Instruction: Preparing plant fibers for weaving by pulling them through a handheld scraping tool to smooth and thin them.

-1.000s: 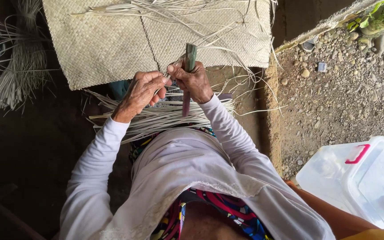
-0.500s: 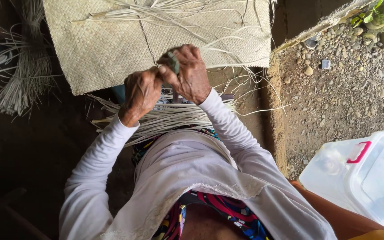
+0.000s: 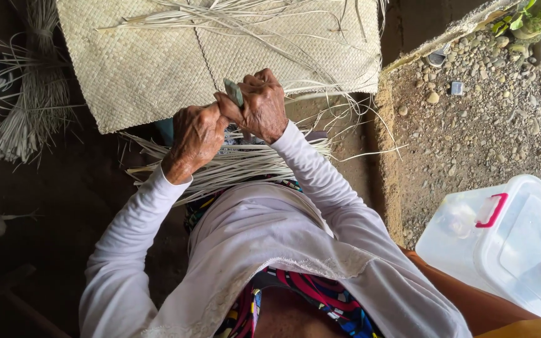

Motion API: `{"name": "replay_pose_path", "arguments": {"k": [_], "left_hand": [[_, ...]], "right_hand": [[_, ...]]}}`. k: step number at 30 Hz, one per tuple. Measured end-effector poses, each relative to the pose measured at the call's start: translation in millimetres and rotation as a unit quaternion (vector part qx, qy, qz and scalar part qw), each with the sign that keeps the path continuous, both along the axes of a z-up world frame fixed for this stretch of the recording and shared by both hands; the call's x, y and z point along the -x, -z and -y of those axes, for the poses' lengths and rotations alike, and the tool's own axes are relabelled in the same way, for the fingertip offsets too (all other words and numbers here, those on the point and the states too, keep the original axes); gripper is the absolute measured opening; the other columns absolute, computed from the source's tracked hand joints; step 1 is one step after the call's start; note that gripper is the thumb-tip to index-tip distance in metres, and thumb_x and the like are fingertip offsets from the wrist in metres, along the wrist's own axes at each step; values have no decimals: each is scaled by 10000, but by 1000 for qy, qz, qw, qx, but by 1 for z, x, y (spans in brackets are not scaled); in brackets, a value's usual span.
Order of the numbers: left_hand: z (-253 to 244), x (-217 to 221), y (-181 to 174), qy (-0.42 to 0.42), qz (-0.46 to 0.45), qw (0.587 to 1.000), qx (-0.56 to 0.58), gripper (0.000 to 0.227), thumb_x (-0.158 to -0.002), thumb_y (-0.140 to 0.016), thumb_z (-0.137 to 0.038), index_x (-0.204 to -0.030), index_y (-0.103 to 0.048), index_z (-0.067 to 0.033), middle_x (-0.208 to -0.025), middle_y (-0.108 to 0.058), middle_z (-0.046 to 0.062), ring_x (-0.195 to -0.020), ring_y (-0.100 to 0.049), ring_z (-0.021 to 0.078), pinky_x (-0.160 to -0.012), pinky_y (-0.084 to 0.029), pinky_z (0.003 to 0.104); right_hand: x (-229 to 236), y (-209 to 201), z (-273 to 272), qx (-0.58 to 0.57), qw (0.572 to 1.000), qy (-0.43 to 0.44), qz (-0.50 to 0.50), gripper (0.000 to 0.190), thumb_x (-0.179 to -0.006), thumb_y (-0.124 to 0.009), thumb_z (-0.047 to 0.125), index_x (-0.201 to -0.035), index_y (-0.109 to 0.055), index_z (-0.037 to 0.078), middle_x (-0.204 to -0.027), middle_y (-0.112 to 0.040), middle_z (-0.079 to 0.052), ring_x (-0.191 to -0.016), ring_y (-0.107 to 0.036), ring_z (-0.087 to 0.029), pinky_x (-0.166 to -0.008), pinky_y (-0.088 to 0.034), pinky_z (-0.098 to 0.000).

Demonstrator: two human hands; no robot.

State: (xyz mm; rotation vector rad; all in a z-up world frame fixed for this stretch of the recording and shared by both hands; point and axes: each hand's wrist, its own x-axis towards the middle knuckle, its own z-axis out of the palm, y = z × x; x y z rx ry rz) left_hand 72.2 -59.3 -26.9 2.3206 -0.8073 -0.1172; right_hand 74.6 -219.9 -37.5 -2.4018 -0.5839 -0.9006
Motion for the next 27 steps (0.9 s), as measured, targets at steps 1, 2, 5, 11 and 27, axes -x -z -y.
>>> {"name": "replay_pose_path", "arguments": {"k": [1,2,5,11,27], "left_hand": [[0,-1,1,-1,-5,1000,24,338,-979,-472,-221,-690,-522,-53,-490,-522,115,-473,-582,280,-490,-462,354],[1,-2,2,-3,-9,999,48,354,-983,-466,-245,-692,-508,-48,-490,-512,132,-486,-584,312,-463,-441,378],[-1,1,-12,-28,-57,994,87,296,-983,-490,-202,-750,-584,-48,-529,-550,127,-484,-577,297,-525,-451,367],[-20,11,-13,-17,0,993,119,391,-918,-495,-166,-585,-301,-98,-481,-264,4,-462,-240,112,-458,-227,297],[-117,7,34,-234,-417,847,231,132,-844,-604,-93,-921,-630,11,-771,-637,102,-675,-610,155,-633,-508,214]], "right_hand": [[-2,1,1,-1,1000,1,10,405,-851,-512,401,-527,-458,163,-447,-495,8,-542,-554,-144,-633,-428,-291],[-5,1,2,-2,1000,2,21,390,-824,-553,382,-524,-440,161,-452,-473,21,-528,-537,-139,-576,-434,-273],[-10,-1,3,-8,992,80,-96,476,-809,-552,490,-594,-494,70,-454,-503,-123,-455,-581,-301,-411,-466,-382],[-61,47,51,45,985,163,36,480,-912,-453,453,-498,-428,210,-416,-427,95,-260,-321,-39,-240,-223,-252],[-78,69,279,260,836,481,48,427,-895,-575,506,-575,-431,263,-454,-391,110,-391,-325,-59,-468,-385,-255]]}}
